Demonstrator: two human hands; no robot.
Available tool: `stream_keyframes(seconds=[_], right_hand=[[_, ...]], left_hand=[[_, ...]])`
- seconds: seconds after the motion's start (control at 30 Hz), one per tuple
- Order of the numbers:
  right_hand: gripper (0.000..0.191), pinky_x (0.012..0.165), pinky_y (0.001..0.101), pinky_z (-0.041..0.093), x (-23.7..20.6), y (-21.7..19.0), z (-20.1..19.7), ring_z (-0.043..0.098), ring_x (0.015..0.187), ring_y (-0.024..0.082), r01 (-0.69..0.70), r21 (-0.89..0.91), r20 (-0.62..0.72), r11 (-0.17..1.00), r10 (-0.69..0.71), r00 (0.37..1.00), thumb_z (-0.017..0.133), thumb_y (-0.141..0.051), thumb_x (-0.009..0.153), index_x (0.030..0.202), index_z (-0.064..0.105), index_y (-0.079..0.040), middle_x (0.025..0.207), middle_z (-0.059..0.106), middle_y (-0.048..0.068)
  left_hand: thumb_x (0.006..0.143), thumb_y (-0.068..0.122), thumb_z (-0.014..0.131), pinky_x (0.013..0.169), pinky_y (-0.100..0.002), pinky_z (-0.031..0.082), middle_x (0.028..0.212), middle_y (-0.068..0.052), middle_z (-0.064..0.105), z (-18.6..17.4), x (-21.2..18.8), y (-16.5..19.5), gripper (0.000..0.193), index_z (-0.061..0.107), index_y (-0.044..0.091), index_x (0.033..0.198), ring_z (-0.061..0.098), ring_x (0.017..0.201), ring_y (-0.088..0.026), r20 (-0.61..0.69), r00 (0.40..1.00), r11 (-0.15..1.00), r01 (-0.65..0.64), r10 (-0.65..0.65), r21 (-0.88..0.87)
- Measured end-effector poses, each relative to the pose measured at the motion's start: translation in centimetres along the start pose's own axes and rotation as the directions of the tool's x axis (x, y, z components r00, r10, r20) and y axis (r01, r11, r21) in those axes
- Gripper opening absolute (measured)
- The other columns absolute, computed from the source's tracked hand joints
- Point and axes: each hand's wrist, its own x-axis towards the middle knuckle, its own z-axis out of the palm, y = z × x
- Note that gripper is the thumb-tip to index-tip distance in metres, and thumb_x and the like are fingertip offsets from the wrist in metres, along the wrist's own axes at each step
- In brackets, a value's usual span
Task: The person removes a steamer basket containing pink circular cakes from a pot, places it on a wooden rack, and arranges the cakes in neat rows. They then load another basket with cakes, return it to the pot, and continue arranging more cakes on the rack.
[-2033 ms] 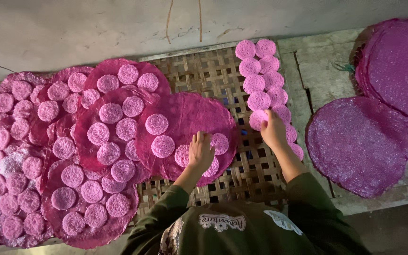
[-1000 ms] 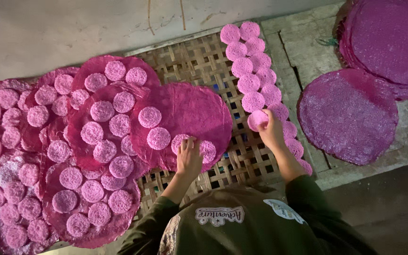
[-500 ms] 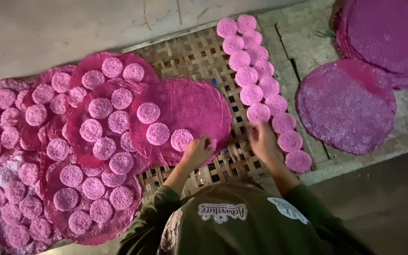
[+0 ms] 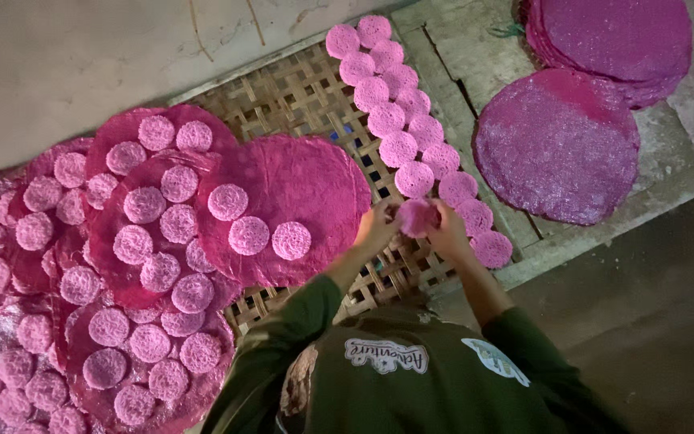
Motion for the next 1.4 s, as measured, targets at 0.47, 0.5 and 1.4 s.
stream_keyframes(seconds=[0.47,0.5,1.4], right_hand=[[0.053,0.091,0.0507,0.051,-1.6,-3.1,-0.2,0.054,0.116,0.038,0.071,-0.545,-0.280,0.836,-0.261,0.924,0.068,-0.010,0.095,0.144,0.050,-0.002,0.131,0.049,0.026],[0.051,0.091,0.0493,0.052,-2.3,-3.7,-0.4,0.053,0.117,0.037,0.145,-0.483,-0.266,0.863,-0.303,0.915,0.065,-0.009,0.096,0.144,0.050,-0.001,0.131,0.048,0.026],[0.024,0.065,0.0465,0.050,-7.0,4.8,-2.3,0.068,0.077,0.034,-0.076,-0.197,-0.048,0.978,0.068,0.997,0.070,-0.016,0.096,0.112,0.062,0.000,0.086,0.068,0.019]], left_hand=[[0.090,0.024,0.066,0.076,-0.037,0.056,0.117,-0.013,0.058,-8.5,-3.7,-1.4,0.044,0.057,0.006,0.130,0.059,0.090,-0.022,-0.182,0.960,0.715,-0.027,0.214,0.698],[0.089,0.028,0.068,0.082,-0.040,0.053,0.123,-0.014,0.054,-10.9,-5.2,-2.0,0.050,0.055,0.004,0.131,0.056,0.098,-0.025,-0.231,0.956,0.564,0.093,0.179,0.821],[0.097,0.032,0.066,0.105,-0.050,0.044,0.145,-0.030,0.043,-20.6,-11.4,-8.6,0.067,0.039,-0.001,0.149,0.048,0.130,-0.042,-0.619,0.785,0.447,0.547,0.019,0.708]])
